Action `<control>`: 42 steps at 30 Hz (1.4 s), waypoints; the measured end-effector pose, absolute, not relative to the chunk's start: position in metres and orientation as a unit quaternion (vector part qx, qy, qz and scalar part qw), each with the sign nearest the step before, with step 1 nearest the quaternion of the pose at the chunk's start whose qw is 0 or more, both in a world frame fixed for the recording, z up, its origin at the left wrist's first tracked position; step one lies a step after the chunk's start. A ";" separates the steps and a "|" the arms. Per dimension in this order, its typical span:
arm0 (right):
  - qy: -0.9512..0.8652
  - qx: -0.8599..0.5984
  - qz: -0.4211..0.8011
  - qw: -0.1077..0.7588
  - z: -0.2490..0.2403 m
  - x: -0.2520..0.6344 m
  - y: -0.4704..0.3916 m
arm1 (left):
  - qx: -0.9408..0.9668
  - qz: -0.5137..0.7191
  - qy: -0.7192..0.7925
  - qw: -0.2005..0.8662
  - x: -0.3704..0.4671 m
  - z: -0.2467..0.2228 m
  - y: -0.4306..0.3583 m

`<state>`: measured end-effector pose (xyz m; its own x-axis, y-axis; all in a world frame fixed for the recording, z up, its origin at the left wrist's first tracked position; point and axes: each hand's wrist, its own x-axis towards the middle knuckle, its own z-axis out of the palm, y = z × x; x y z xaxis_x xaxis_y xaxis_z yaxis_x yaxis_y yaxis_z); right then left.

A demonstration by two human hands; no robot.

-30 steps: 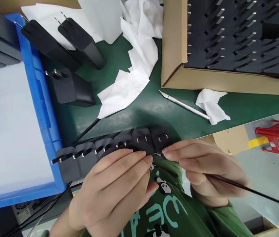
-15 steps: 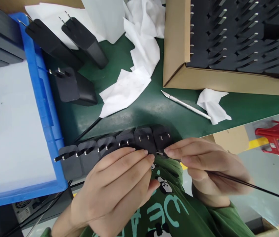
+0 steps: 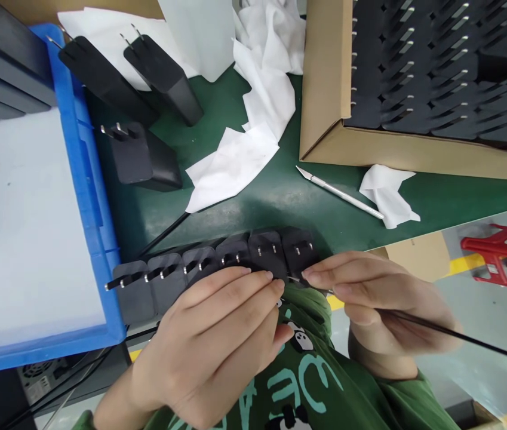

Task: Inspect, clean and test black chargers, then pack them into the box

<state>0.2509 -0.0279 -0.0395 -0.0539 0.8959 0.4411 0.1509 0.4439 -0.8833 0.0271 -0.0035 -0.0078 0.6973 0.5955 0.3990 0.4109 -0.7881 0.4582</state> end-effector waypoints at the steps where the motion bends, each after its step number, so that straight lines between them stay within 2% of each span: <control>1: -0.640 -0.408 0.334 0.559 -0.040 0.250 -0.028 | 0.906 0.272 0.278 0.170 0.027 -0.008 -0.003; 23: -0.634 -0.340 0.360 0.594 -0.041 0.249 -0.024 | 0.910 0.267 0.263 0.176 0.027 -0.012 -0.005; 27: -0.573 -0.323 0.389 0.645 -0.041 0.250 -0.020 | 0.914 0.259 0.268 0.158 0.029 -0.012 -0.003; 33: -0.460 -0.371 0.322 0.740 -0.037 0.249 -0.019 | 0.911 0.256 0.262 0.187 0.028 -0.007 -0.004; 42: -0.458 -0.396 0.300 0.737 -0.043 0.257 -0.025 | 0.919 0.269 0.267 0.114 0.034 -0.010 -0.005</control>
<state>0.2571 -0.0246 -0.0433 0.4010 0.8051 0.4370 -0.0795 0.5058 -0.8590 0.0340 -0.0053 -0.0098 0.7135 0.5510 0.4329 0.4288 -0.8319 0.3522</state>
